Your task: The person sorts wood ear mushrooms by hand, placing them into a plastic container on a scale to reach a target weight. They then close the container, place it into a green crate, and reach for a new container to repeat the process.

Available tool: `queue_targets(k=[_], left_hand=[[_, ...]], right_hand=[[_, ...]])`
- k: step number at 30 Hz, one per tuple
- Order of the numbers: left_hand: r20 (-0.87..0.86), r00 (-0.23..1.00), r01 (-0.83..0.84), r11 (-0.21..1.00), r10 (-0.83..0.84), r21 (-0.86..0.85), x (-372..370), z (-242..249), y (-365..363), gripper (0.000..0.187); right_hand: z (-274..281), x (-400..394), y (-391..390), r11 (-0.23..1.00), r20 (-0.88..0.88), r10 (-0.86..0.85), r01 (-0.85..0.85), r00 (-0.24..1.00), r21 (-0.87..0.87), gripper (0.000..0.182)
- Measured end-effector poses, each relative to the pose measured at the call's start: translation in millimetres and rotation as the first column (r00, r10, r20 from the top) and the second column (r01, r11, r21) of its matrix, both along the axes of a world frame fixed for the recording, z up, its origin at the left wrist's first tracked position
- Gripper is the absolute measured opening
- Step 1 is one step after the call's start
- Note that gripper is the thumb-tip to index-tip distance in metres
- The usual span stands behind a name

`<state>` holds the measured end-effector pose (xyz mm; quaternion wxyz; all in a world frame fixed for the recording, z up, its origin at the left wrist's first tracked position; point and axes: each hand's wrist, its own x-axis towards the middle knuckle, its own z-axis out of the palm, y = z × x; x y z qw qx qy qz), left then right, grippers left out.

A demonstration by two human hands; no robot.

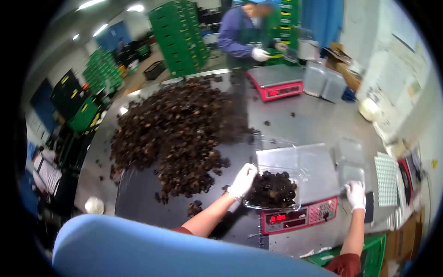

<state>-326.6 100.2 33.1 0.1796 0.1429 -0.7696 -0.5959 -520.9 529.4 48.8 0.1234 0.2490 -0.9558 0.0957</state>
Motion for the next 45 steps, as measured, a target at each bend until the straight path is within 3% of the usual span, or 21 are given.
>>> queue_targets(k=[1, 3, 8, 11, 13, 14, 16, 17, 18, 19, 20, 21, 23, 24, 27, 30, 32, 33, 36, 40, 45], left_hand=[[-0.062, 0.998, 0.026, 0.983, -0.015, 0.182, 3, -12, -1, 0.022], [0.092, 0.996, -0.035, 0.885, -0.01, 0.465, 21, 10, 5, 0.025], [0.045, 0.999, -0.052, 0.649, 0.028, 0.759, 39, -17, 26, 0.042], [0.076, 0.996, -0.094, 0.666, 0.056, 0.74, 48, -15, 34, 0.042], [0.149, 0.986, -0.161, 0.634, 0.073, 0.756, 57, 1, 37, 0.041], [-0.009, 0.992, -0.09, 0.737, 0.129, 0.67, 56, -23, 36, 0.041], [-0.02, 0.985, -0.143, 0.874, 0.171, 0.465, 67, -15, 23, 0.037], [0.13, 0.984, -0.177, 0.648, 0.12, 0.741, 77, 18, 19, 0.036], [0.046, 0.981, -0.191, 0.893, 0.189, 0.408, 83, 4, 4, 0.034], [-0.077, 0.974, -0.211, 0.977, 0.211, 0.007, 87, -11, -10, 0.032], [-0.027, 0.959, -0.239, 0.86, 0.28, 0.45, 92, 2, -15, 0.031], [0.073, 0.946, -0.248, 0.559, 0.317, 0.791, 94, 21, -22, 0.03], [-0.089, 0.934, -0.127, 0.556, 0.345, 0.822, 92, 37, -38, 0.034], [-0.046, 0.94, -0.159, 0.551, 0.339, 0.819, 96, 57, -39, 0.037], [-0.129, 0.954, -0.072, 0.624, 0.271, 0.778, 95, 118, -25, 0.044], [-0.17, 0.961, -0.059, 0.761, 0.219, 0.646, 70, 92, -39, 0.046], [-0.076, 0.967, -0.132, 0.732, 0.243, 0.669, 53, 113, -18, 0.044], [-0.201, 0.954, -0.128, 0.907, 0.224, 0.401, 32, 89, -24, 0.047], [-0.181, 0.965, -0.197, 0.98, 0.189, -0.032, 4, 76, 1, 0.05], [-0.322, 0.946, -0.061, 0.997, 0.044, -0.045, -22, 65, 31, 0.047], [-0.524, 0.834, 0.089, 0.98, -0.172, -0.18, -29, 41, 39, 0.052]], right_hand=[[-9, -7, 5, 0.997, -0.037, 0.077, -0.077, 0.996, -0.001, 0.015], [-21, -16, 8, 0.988, -0.122, 0.156, -0.157, 0.98, 0.002, 0.011], [-32, -41, 8, 0.959, -0.192, -0.088, 0.031, 0.977, -0.282, 0.011], [4, -47, 6, 0.897, -0.262, -0.193, 0.061, 0.946, -0.438, 0.016], [45, -27, -25, 0.843, -0.367, -0.092, -0.124, 0.925, -0.523, 0.017], [70, 0, -53, 0.845, -0.317, -0.02, -0.153, 0.948, -0.513, 0.016], [98, 58, -105, 0.87, -0.28, 0.136, -0.249, 0.95, -0.425, 0.013], [104, 82, -124, 0.886, -0.284, 0.223, -0.315, 0.933, -0.341, 0.011], [115, 106, -144, 0.88, -0.292, 0.338, -0.41, 0.895, -0.24, 0.009], [95, 112, -150, 0.862, -0.281, 0.402, -0.464, 0.871, -0.203, 0.01], [88, 126, -160, 0.851, -0.22, 0.454, -0.493, 0.863, -0.179, 0.012], [84, 141, -170, 0.838, -0.153, 0.5, -0.521, 0.853, -0.164, 0.013], [69, 159, -183, 0.804, -0.008, 0.575, -0.567, 0.818, -0.178, 0.017], [65, 167, -187, 0.77, -0.034, 0.602, -0.592, 0.798, -0.238, 0.02], [85, 170, -193, 0.75, -0.101, 0.57, -0.566, 0.816, -0.341, 0.029], [80, 145, -179, 0.786, -0.237, 0.313, -0.391, 0.92, -0.479, 0.033], [71, 133, -171, 0.753, -0.052, 0.201, -0.189, 0.978, -0.63, 0.029], [67, 130, -173, 0.672, 0.054, 0.169, -0.075, 0.984, -0.737, 0.029], [67, 130, -179, 0.533, 0.162, 0.249, 0.004, 0.955, -0.846, 0.043], [64, 120, -197, 0.398, 0.209, 0.312, 0.072, 0.927, -0.915, 0.059], [41, 111, -212, 0.43, 0.2, 0.254, 0.075, 0.946, -0.9, 0.069]])
